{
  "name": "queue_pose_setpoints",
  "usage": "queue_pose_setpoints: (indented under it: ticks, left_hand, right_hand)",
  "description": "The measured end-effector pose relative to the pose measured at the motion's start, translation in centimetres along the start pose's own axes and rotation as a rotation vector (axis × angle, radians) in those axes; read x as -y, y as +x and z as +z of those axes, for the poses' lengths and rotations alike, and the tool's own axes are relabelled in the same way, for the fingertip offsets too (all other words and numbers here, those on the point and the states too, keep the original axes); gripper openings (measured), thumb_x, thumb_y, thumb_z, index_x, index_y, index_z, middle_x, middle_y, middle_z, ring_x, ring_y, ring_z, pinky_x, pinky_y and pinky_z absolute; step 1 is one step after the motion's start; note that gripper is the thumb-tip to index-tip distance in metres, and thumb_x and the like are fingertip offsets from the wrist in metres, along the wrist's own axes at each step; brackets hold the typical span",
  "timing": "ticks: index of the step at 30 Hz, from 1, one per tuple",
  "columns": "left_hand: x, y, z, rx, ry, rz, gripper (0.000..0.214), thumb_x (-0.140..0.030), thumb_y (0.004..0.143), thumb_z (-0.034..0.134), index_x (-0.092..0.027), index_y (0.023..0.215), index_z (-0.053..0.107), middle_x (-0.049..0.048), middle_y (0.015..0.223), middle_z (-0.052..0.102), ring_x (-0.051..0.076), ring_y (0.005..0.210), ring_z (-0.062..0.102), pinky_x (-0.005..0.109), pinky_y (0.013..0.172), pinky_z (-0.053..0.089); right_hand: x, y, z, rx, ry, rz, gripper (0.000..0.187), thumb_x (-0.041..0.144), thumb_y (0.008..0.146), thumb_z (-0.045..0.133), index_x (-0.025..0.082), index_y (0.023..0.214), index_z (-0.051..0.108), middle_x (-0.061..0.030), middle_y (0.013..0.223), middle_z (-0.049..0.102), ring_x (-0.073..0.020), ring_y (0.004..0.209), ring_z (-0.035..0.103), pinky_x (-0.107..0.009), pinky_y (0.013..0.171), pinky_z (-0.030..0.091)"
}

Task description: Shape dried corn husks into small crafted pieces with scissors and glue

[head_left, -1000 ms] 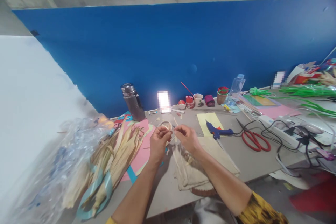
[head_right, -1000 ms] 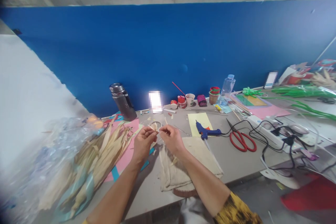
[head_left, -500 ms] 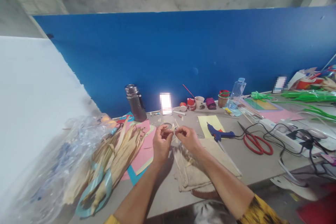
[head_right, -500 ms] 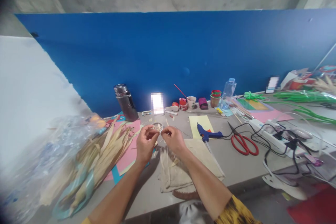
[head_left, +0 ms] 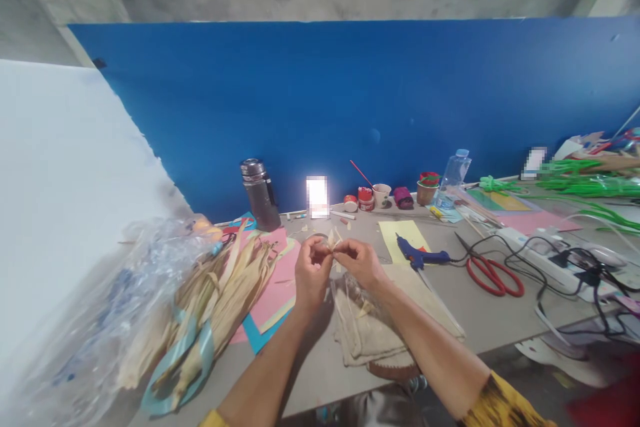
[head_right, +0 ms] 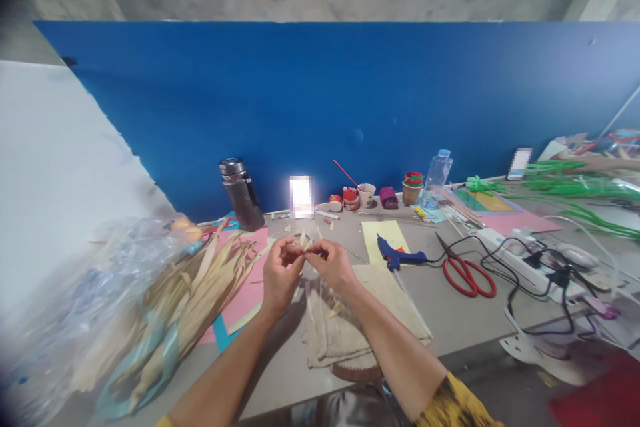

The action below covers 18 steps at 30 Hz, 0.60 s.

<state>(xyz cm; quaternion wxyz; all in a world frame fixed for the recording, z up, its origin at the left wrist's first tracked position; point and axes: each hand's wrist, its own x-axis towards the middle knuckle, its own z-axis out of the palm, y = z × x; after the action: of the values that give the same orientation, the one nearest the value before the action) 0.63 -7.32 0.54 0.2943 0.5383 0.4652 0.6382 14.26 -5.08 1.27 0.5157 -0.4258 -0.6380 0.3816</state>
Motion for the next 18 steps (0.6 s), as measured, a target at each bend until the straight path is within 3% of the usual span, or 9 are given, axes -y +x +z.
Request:
queue_pose_setpoints:
  ticks: [7, 18]
  left_hand:
    - [0.04, -0.12, 0.17, 0.011, 0.009, -0.002, 0.034, -0.027, 0.079, 0.071, -0.021, 0.11, 0.057, 0.0001, 0.081, 0.064, 0.017, 0.076, 0.062, 0.028, 0.071, 0.048]
    - [-0.03, 0.28, 0.0, 0.042, -0.155, -0.202, 0.047, -0.033, 0.066, 0.081, -0.018, 0.105, 0.059, -0.0006, 0.074, 0.066, 0.014, 0.065, 0.06, 0.025, 0.062, 0.045]
  right_hand:
    - [0.73, -0.3, -0.03, 0.0, -0.028, 0.048, 0.02, 0.036, 0.074, 0.067, 0.016, 0.073, 0.07, -0.0004, 0.066, 0.064, -0.0125, 0.058, 0.048, -0.025, 0.055, 0.038]
    - [-0.06, -0.07, 0.03, -0.008, -0.023, 0.045, 0.02, 0.036, 0.074, 0.065, 0.016, 0.073, 0.069, -0.0004, 0.066, 0.064, -0.0135, 0.06, 0.051, -0.026, 0.058, 0.039]
